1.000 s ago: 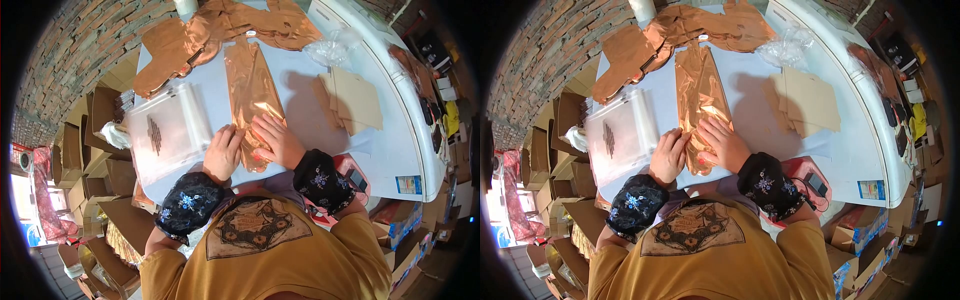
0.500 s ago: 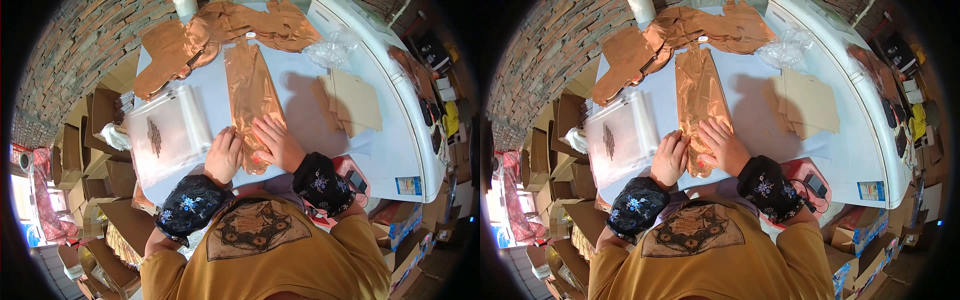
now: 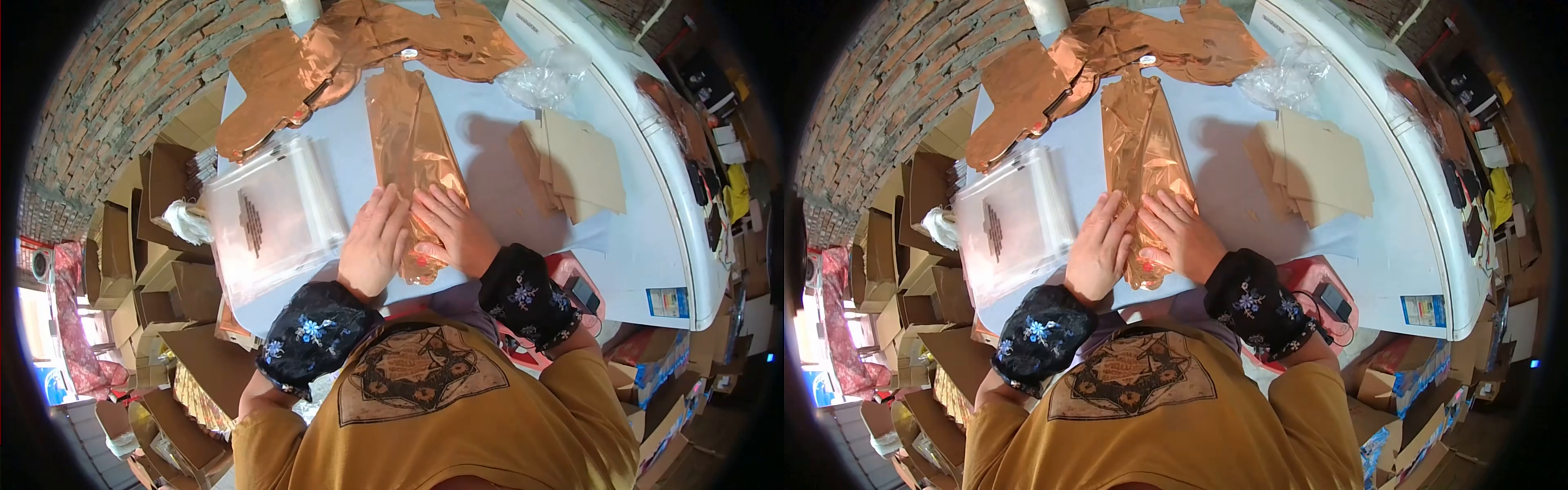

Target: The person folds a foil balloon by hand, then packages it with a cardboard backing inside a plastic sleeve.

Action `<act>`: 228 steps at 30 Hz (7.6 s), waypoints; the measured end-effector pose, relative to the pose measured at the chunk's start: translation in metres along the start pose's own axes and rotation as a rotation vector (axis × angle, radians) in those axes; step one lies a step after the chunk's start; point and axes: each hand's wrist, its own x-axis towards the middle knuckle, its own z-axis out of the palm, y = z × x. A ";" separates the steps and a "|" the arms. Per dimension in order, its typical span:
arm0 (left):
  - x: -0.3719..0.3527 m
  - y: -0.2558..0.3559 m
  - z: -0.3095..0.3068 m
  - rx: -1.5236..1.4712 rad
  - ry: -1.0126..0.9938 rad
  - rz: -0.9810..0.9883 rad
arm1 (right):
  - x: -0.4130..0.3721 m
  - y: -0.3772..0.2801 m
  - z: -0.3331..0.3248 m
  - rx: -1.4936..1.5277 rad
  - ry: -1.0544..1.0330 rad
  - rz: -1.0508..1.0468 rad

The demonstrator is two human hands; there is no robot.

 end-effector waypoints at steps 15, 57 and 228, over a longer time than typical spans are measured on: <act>-0.002 -0.008 0.031 0.035 -0.095 0.025 | 0.015 0.038 -0.008 -0.213 0.048 -0.201; 0.002 -0.008 0.021 -0.115 -0.023 -0.019 | -0.033 0.056 -0.031 -0.010 -0.054 0.087; 0.045 -0.029 0.054 0.200 0.013 -0.134 | 0.055 0.084 -0.008 -0.183 -0.076 -0.043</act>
